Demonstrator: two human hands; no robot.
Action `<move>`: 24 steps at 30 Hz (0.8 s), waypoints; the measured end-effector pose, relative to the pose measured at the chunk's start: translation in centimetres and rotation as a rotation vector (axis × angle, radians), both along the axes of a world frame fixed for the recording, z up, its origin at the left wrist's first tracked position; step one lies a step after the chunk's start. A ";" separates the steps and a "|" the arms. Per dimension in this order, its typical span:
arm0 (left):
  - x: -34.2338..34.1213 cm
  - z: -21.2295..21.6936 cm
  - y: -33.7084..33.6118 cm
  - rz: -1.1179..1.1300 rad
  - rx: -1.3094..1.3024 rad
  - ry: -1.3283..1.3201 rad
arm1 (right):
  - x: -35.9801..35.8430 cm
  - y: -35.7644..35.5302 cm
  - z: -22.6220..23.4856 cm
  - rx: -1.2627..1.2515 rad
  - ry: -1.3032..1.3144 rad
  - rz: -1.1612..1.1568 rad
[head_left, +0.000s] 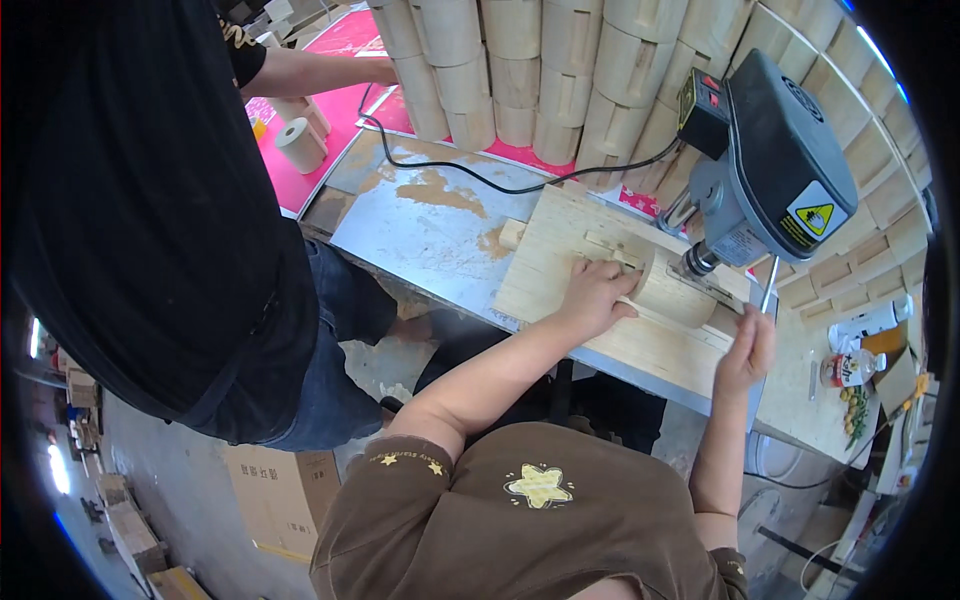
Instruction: Operating a drill press to bore holes into cylindrical wooden components for furniture manufacturing.
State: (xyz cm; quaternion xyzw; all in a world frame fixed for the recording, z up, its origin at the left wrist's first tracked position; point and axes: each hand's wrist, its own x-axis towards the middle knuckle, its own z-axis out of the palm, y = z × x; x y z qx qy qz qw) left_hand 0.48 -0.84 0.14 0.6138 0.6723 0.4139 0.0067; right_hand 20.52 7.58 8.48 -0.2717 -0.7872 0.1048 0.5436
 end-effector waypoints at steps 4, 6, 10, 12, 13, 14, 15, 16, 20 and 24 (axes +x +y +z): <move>0.1 -0.2 0.5 -0.036 0.005 0.016 | 0.6 0.6 8.3 -0.100 0.063 -0.095; -0.2 -0.2 0.5 -0.048 -0.064 -0.037 | -1.3 2.8 12.9 -0.174 0.070 -0.131; -0.2 0.3 1.6 -0.127 -0.212 -0.202 | -2.9 14.2 14.6 -0.155 -0.026 -0.067; 0.1 0.3 1.8 -0.056 -0.098 -0.225 | -1.2 16.3 13.3 -0.119 -0.002 0.001; 0.2 -0.2 2.0 -0.074 -0.103 -0.235 | -1.1 15.4 13.2 -0.224 0.000 0.056; 0.4 -1.0 2.3 -0.056 -0.058 -0.340 | -1.2 14.4 13.0 -0.330 0.006 0.111; 0.5 -1.6 2.5 -0.033 -0.015 -0.445 | -0.9 12.8 12.3 -0.336 0.001 0.095; 0.5 -1.3 2.5 -0.035 -0.059 -0.433 | -0.6 10.4 11.2 -0.382 -0.028 0.167; 0.0 -0.7 2.8 -0.068 0.026 -0.336 | 3.7 7.0 3.2 -0.389 -0.680 0.117; -2.8 1.4 0.6 -0.145 0.046 -0.485 | 4.4 4.4 -0.4 -0.605 -0.587 0.226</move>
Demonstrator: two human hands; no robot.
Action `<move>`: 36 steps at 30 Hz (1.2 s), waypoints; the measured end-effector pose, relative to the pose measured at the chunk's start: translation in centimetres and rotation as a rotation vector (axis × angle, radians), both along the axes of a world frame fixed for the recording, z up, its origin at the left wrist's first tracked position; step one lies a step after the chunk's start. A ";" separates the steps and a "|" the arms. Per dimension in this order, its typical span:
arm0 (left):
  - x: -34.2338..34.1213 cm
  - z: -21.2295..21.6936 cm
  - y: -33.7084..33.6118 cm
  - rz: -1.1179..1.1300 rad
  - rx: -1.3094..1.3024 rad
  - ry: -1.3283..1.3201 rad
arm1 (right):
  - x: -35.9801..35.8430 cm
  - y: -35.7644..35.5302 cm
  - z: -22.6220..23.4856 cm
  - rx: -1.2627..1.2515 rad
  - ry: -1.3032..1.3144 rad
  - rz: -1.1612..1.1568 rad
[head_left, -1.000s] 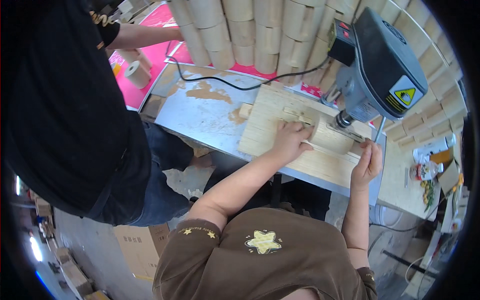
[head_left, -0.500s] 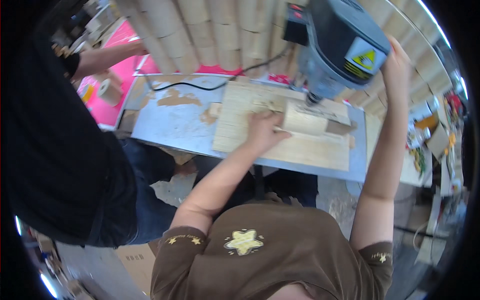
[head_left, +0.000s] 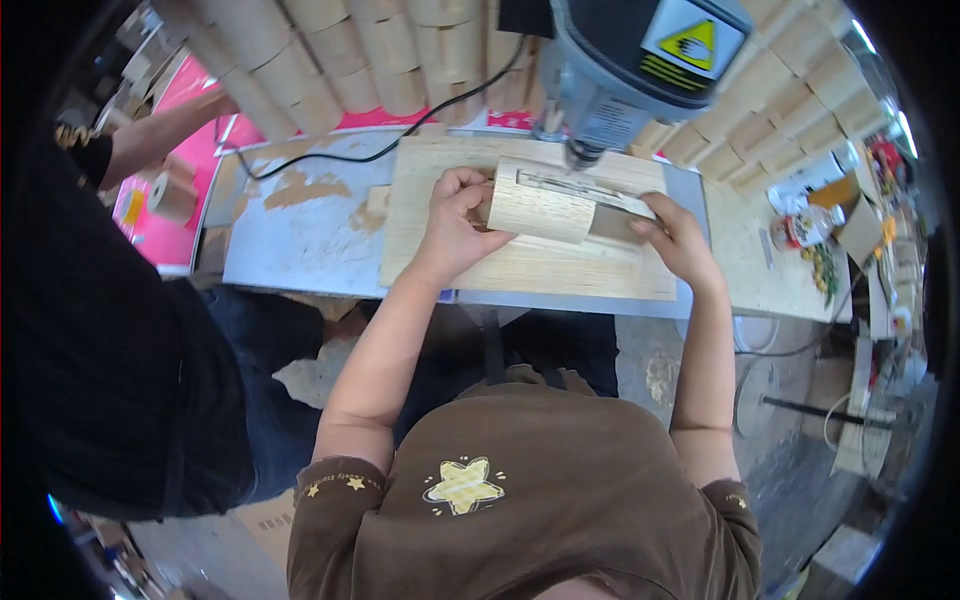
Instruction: Operating a drill press to bore holes into cylindrical wooden components for furniture manufacturing.
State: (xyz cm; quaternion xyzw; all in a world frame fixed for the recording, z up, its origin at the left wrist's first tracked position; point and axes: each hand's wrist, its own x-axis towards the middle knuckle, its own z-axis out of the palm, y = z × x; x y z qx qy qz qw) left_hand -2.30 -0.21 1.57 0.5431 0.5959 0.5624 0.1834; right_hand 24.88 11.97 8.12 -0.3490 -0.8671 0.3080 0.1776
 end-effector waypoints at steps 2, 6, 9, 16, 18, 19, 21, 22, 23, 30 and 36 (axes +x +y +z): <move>-2.1 1.8 -2.5 0.005 0.004 0.065 | 0.2 -1.3 0.5 -0.130 0.073 0.021; -7.4 5.1 -6.9 -0.029 0.022 -0.205 | 2.4 -1.9 0.4 -0.320 0.185 -0.011; -10.4 8.1 -10.0 0.055 -0.052 -0.518 | 3.9 -2.0 -0.8 -0.362 0.264 -0.121; -15.0 7.8 -15.2 0.531 -0.209 -0.263 | 4.9 -3.2 -1.0 -0.334 0.363 -0.029; -16.1 6.2 -15.6 0.746 -0.222 -0.001 | 5.0 -3.6 0.1 -0.255 0.331 0.017; -16.5 5.8 -15.7 0.947 -0.241 0.257 | 4.9 -3.7 0.2 -0.249 0.339 0.023; -17.3 5.4 -15.7 0.988 -0.285 0.258 | 4.6 -4.0 0.3 -0.182 0.375 -0.011; -17.8 5.1 -15.7 1.031 -0.291 0.301 | 4.7 -4.0 0.2 -0.175 0.381 -0.009; -18.3 4.6 -15.8 1.074 -0.297 0.346 | 4.9 -3.8 -0.2 -0.185 0.398 -0.026; -21.9 1.4 -15.4 1.157 -0.252 0.515 | 5.3 -3.2 -5.0 -0.279 0.502 -0.149; -22.9 1.4 -14.4 1.172 -0.181 0.406 | 4.7 -3.3 -5.1 -0.309 0.467 -0.197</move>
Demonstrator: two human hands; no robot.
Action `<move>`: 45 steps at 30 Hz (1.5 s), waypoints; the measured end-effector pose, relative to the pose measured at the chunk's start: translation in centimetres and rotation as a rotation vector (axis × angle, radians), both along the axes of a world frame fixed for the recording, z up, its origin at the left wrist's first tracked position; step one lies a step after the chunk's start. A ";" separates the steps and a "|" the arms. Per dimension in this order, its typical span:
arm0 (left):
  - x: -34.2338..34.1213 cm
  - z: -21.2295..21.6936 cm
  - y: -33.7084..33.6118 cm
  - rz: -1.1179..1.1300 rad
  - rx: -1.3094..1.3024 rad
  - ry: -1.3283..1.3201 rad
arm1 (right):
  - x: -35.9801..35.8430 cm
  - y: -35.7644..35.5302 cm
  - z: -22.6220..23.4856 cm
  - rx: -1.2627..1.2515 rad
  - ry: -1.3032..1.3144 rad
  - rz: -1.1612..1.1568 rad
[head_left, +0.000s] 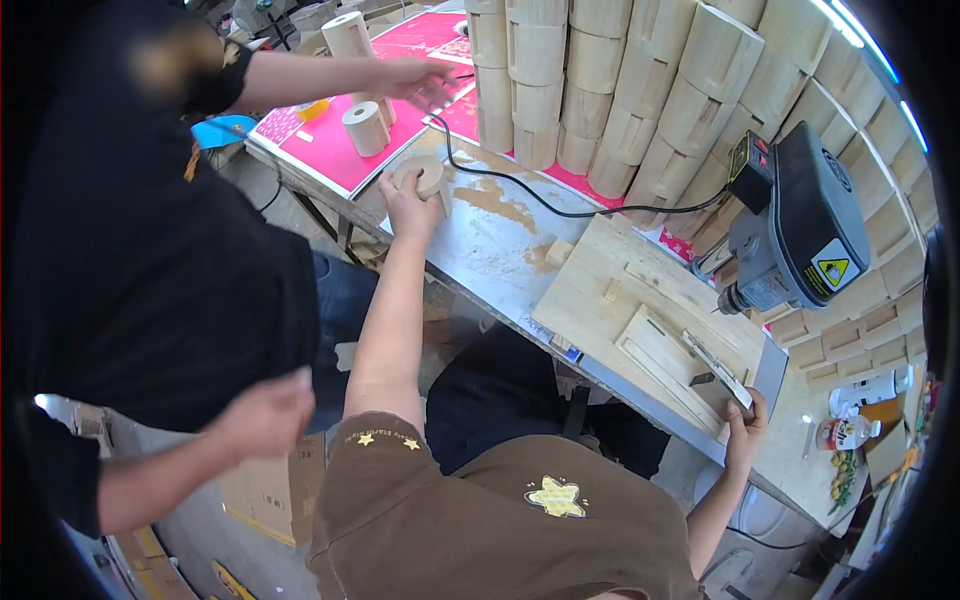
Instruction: Operating a drill press to bore holes into cylindrical wooden components for furniture manufacturing.
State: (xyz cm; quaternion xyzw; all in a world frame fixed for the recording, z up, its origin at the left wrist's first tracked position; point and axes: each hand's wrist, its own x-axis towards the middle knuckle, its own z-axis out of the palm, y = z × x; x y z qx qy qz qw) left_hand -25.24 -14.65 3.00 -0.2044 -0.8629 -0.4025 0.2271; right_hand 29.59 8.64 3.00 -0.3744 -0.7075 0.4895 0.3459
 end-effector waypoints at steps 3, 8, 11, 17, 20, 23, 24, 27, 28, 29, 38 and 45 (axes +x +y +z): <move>1.1 0.3 0.2 -0.006 0.081 -0.074 | -0.6 -0.7 0.8 0.022 -0.055 -0.062; 2.4 -1.1 0.2 0.109 0.225 -0.126 | -0.7 -1.1 0.6 0.205 -0.106 -0.137; 0.8 -3.1 -0.8 0.055 0.241 -0.299 | -0.1 -0.2 -0.5 0.154 -0.098 -0.120; -0.4 -4.7 -0.6 0.044 0.244 -0.343 | -0.9 1.0 -1.4 0.239 -0.170 -0.171; 1.2 -3.8 0.0 0.078 0.281 -0.268 | -0.2 1.6 -1.9 0.203 -0.134 -0.107; 1.5 -6.0 -0.5 0.090 0.279 -0.245 | 0.3 1.7 -1.8 0.185 -0.126 -0.032; 1.4 -7.3 -0.8 0.063 0.293 -0.207 | 0.3 1.7 -2.0 0.172 -0.101 -0.052; 4.9 -8.4 0.4 0.117 0.204 -0.157 | 0.4 1.9 -2.1 0.123 -0.071 -0.046; 5.8 -8.6 1.1 0.117 0.144 -0.162 | 0.9 2.5 -3.0 0.103 -0.006 0.000; 6.9 -8.8 1.4 0.079 0.116 -0.143 | 0.9 2.7 -3.2 0.103 0.022 0.002; 11.8 -7.8 2.0 -0.164 -0.111 0.054 | -1.3 -0.4 2.8 0.022 -0.332 -0.082; 12.2 -7.6 1.9 -0.161 -0.121 0.090 | -0.9 0.3 2.3 0.206 -0.428 -0.056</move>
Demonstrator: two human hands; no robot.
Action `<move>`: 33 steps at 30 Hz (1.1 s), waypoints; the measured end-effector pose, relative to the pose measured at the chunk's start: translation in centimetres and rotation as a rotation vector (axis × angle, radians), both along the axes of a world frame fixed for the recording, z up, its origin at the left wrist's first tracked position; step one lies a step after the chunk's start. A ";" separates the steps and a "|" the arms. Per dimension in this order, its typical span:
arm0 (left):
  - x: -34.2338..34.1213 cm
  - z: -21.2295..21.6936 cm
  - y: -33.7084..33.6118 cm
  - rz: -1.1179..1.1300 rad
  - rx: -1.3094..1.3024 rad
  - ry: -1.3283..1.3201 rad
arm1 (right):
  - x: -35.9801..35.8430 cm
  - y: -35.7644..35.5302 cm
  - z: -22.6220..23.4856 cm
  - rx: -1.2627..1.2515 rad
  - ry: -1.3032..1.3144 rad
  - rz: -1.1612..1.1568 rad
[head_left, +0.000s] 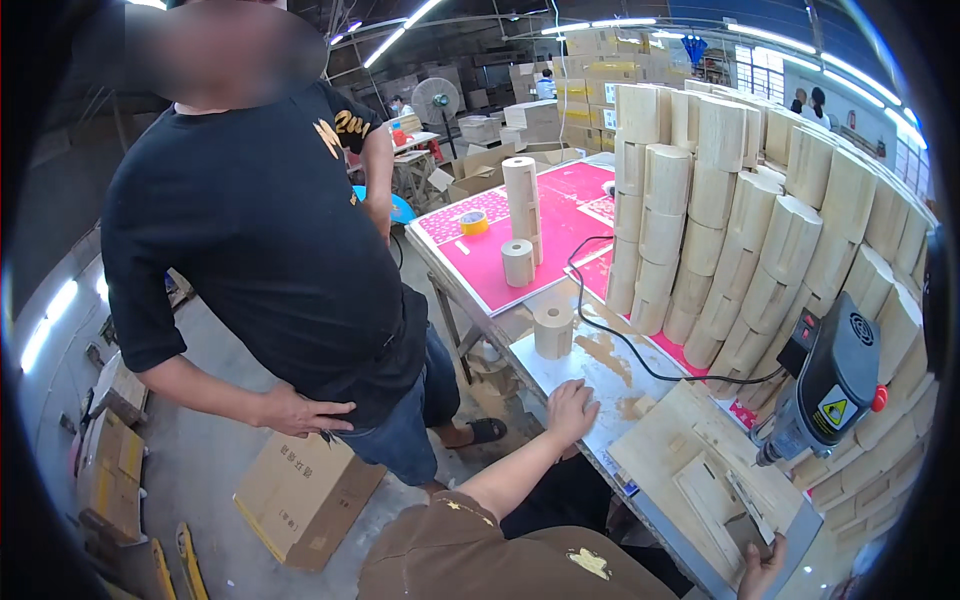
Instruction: Operating a drill press to bore holes into cylindrical wooden components for furniture manufacturing.
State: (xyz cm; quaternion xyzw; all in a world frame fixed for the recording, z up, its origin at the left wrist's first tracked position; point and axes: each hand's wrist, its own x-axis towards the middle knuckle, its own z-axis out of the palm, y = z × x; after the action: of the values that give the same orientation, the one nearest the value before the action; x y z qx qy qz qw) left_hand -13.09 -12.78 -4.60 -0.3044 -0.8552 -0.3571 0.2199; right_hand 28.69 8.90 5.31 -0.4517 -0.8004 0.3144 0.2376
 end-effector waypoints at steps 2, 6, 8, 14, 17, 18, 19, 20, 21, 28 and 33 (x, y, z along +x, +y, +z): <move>0.2 0.1 0.0 0.014 0.004 -0.008 | 0.1 0.2 -0.5 0.125 -0.014 0.030; 0.2 0.1 0.0 0.013 -0.006 0.010 | -0.1 -0.7 1.0 0.053 -0.033 0.006; 0.4 0.3 0.0 0.035 -0.017 0.009 | 0.3 -0.1 -0.1 0.039 -0.023 0.034; 0.3 0.2 -0.1 0.043 -0.010 0.033 | 0.5 0.6 -1.3 -0.033 0.023 0.024; 0.2 0.1 0.0 0.029 -0.008 0.020 | 0.5 0.8 -1.2 -0.062 0.028 0.044; 0.2 0.0 0.0 0.032 -0.007 0.021 | 0.5 0.7 -0.9 -0.061 0.028 0.047; 0.2 -0.1 0.0 0.028 -0.008 -0.020 | 0.3 0.4 -0.1 -0.034 -0.040 0.042; 0.3 -0.1 0.0 0.023 -0.010 -0.061 | 0.1 0.3 0.3 -0.007 -0.109 0.038; 0.2 -0.1 0.0 0.028 -0.009 -0.061 | 0.6 1.3 -1.5 -0.007 -0.109 0.042; 0.4 -0.2 0.0 0.027 -0.004 -0.035 | 2.9 4.6 -7.1 -0.289 0.165 0.096; -0.1 -0.3 0.1 -0.002 0.009 -0.034 | 1.5 2.1 -3.7 -0.064 0.168 0.133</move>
State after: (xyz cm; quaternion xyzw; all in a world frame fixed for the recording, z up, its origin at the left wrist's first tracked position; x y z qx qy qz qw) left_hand -13.21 -12.64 -4.95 -0.2979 -0.8570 -0.3665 0.2063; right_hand 30.22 10.97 1.60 -0.3771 -0.7953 0.3918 0.2679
